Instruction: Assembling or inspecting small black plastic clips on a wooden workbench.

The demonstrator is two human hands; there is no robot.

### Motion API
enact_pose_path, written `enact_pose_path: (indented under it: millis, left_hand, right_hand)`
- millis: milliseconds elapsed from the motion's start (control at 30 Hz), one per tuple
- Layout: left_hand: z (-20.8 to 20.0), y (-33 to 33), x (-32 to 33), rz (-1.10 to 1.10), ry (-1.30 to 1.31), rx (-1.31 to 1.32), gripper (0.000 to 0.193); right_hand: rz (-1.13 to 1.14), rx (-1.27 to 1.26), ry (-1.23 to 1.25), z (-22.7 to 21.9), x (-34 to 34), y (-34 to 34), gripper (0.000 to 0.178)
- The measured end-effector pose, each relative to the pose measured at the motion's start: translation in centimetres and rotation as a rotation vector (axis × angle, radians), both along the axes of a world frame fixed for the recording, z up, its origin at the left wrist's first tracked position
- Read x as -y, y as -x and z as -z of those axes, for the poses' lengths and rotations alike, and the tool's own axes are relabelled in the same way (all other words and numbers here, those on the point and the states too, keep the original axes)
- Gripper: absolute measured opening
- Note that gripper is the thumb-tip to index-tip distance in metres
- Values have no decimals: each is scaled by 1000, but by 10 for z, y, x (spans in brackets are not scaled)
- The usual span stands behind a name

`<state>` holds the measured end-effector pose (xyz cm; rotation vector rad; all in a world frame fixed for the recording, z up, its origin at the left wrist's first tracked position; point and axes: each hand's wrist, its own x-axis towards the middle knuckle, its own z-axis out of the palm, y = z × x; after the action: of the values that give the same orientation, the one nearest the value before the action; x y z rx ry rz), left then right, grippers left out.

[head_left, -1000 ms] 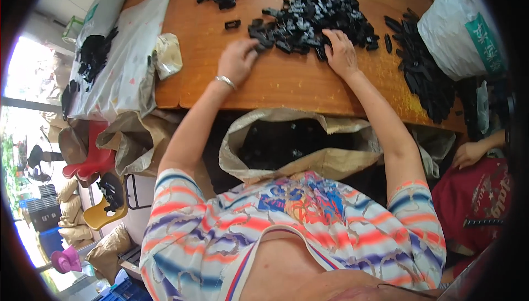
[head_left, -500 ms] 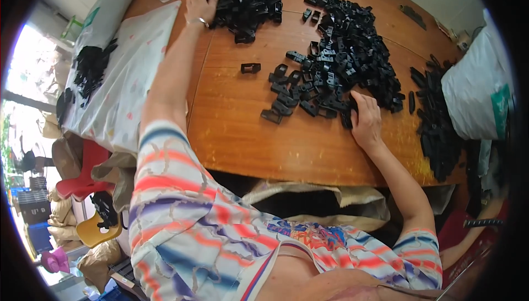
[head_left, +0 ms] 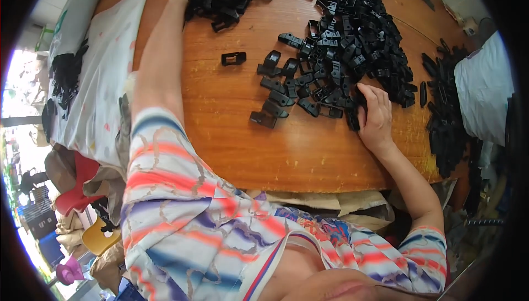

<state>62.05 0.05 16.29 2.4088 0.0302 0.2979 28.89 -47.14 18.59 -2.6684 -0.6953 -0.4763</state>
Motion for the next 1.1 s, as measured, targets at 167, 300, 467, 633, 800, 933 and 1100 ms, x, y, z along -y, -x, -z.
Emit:
enact_pose_path:
  millis: [167, 300, 467, 633, 800, 933, 1100]
  left_hand:
    - [10, 76, 53, 4, -82, 160, 55]
    - [19, 120, 104, -117, -181, 164, 51]
    - [25, 157, 120, -18, -75, 284, 55]
    - [-20, 262, 146, 21, -149, 504, 33]
    - [-26, 353, 162, 321, -85, 279, 18]
    - [-13, 376, 157, 273, -154, 316, 18]
    - [-8, 388, 166, 304, -133, 299, 18]
  right_hand:
    - [22, 58, -7, 8, 5, 3, 51]
    - [30, 110, -28, 11, 4, 2, 50]
    - [-20, 176, -96, 19, -1, -9, 48]
    - [-10, 210, -70, 25, 7, -11, 46]
    - [-29, 195, -96, 27, 21, -2, 43]
    - [-51, 124, -157, 20, 23, 8, 31]
    - [-26, 37, -270, 18, 28, 25, 24]
